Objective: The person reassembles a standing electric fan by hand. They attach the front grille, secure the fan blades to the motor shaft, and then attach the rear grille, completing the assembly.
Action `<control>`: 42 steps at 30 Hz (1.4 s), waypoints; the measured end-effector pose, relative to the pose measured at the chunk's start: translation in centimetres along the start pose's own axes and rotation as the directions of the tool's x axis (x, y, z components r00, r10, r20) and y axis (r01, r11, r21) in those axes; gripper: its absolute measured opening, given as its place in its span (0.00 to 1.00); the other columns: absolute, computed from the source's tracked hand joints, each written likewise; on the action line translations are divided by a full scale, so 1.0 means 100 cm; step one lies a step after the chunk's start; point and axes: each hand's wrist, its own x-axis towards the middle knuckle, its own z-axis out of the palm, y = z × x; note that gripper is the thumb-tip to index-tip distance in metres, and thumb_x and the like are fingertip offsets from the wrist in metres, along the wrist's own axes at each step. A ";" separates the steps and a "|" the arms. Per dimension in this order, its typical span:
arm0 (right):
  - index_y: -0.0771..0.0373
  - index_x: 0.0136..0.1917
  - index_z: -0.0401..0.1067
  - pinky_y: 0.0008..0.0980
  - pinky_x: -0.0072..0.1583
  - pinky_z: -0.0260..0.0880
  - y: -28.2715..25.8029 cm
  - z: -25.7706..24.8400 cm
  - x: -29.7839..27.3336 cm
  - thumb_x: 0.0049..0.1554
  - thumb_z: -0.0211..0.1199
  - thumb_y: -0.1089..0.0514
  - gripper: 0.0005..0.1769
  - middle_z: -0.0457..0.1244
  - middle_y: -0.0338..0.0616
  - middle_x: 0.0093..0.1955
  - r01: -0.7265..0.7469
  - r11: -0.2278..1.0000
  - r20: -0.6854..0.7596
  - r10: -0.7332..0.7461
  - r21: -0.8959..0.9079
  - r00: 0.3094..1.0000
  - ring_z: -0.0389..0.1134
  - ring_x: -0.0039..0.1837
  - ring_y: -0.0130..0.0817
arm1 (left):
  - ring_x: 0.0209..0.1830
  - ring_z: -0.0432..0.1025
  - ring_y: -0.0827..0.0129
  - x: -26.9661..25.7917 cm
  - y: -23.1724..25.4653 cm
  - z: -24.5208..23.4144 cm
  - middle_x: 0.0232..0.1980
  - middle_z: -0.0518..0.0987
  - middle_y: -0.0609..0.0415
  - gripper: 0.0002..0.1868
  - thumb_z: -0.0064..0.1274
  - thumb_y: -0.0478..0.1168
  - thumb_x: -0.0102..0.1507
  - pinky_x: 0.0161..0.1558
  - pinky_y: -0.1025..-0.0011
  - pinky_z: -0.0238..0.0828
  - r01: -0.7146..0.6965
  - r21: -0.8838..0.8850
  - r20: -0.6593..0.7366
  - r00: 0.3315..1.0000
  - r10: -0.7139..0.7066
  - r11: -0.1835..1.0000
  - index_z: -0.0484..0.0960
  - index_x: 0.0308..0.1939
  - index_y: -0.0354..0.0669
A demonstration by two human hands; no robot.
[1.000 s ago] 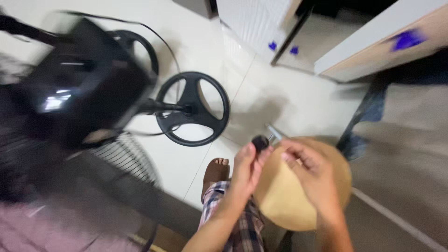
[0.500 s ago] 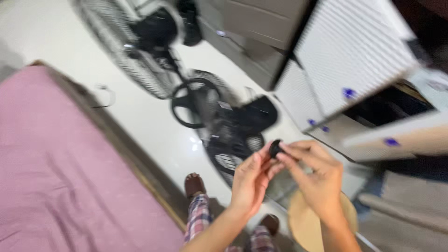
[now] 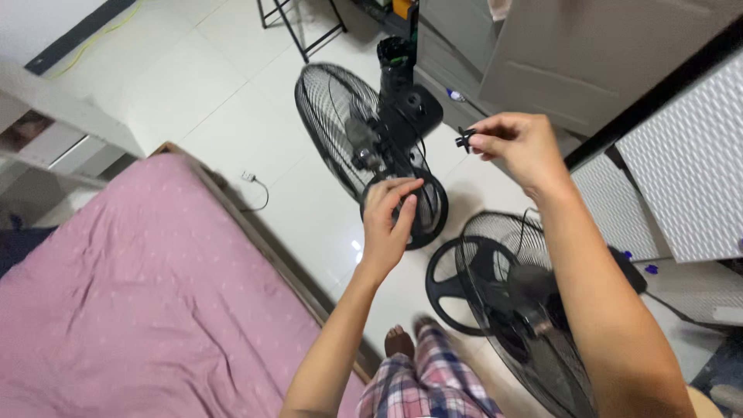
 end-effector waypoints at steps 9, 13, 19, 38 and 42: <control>0.66 0.50 0.80 0.28 0.44 0.75 0.139 0.041 0.169 0.53 0.70 0.68 0.10 0.71 0.42 0.42 -0.173 0.980 -0.082 0.181 0.099 0.980 0.71 0.39 0.27 | 0.81 0.53 0.44 0.121 -0.075 -0.030 0.73 0.69 0.44 0.20 0.52 0.40 0.68 0.78 0.40 0.38 -0.233 0.404 0.030 0.970 0.242 0.885 0.80 0.64 0.44; 0.67 0.49 0.81 0.25 0.42 0.70 0.191 0.058 0.211 0.53 0.72 0.68 0.09 0.70 0.41 0.39 -0.142 0.990 -0.158 0.137 -0.023 0.978 0.68 0.38 0.24 | 0.81 0.53 0.42 0.149 -0.094 -0.038 0.72 0.71 0.45 0.24 0.52 0.45 0.63 0.78 0.38 0.36 -0.327 0.376 0.175 0.944 0.280 0.867 0.81 0.63 0.45; 0.64 0.47 0.82 0.24 0.42 0.69 0.213 0.072 0.231 0.52 0.72 0.67 0.08 0.71 0.39 0.37 -0.255 0.945 -0.253 0.201 -0.203 0.946 0.67 0.37 0.23 | 0.76 0.60 0.42 0.146 -0.101 -0.037 0.69 0.74 0.45 0.24 0.53 0.50 0.59 0.78 0.38 0.42 -0.328 0.360 0.187 0.942 0.277 0.873 0.83 0.57 0.47; 0.69 0.45 0.78 0.41 0.52 0.71 0.159 0.096 0.204 0.53 0.68 0.71 0.06 0.67 0.52 0.45 0.310 0.673 0.021 -0.401 -0.672 0.916 0.69 0.48 0.49 | 0.75 0.62 0.43 0.139 -0.102 -0.032 0.68 0.76 0.45 0.25 0.52 0.53 0.61 0.77 0.41 0.45 -0.327 0.356 0.187 0.943 0.276 0.875 0.85 0.58 0.47; 0.69 0.46 0.78 0.40 0.49 0.72 0.149 0.087 0.211 0.52 0.70 0.67 0.07 0.67 0.52 0.45 0.278 0.766 0.154 -0.231 -0.579 0.961 0.70 0.45 0.47 | 0.75 0.62 0.43 0.139 -0.102 -0.033 0.67 0.76 0.45 0.25 0.51 0.53 0.61 0.77 0.41 0.45 -0.331 0.365 0.191 0.942 0.278 0.870 0.85 0.57 0.47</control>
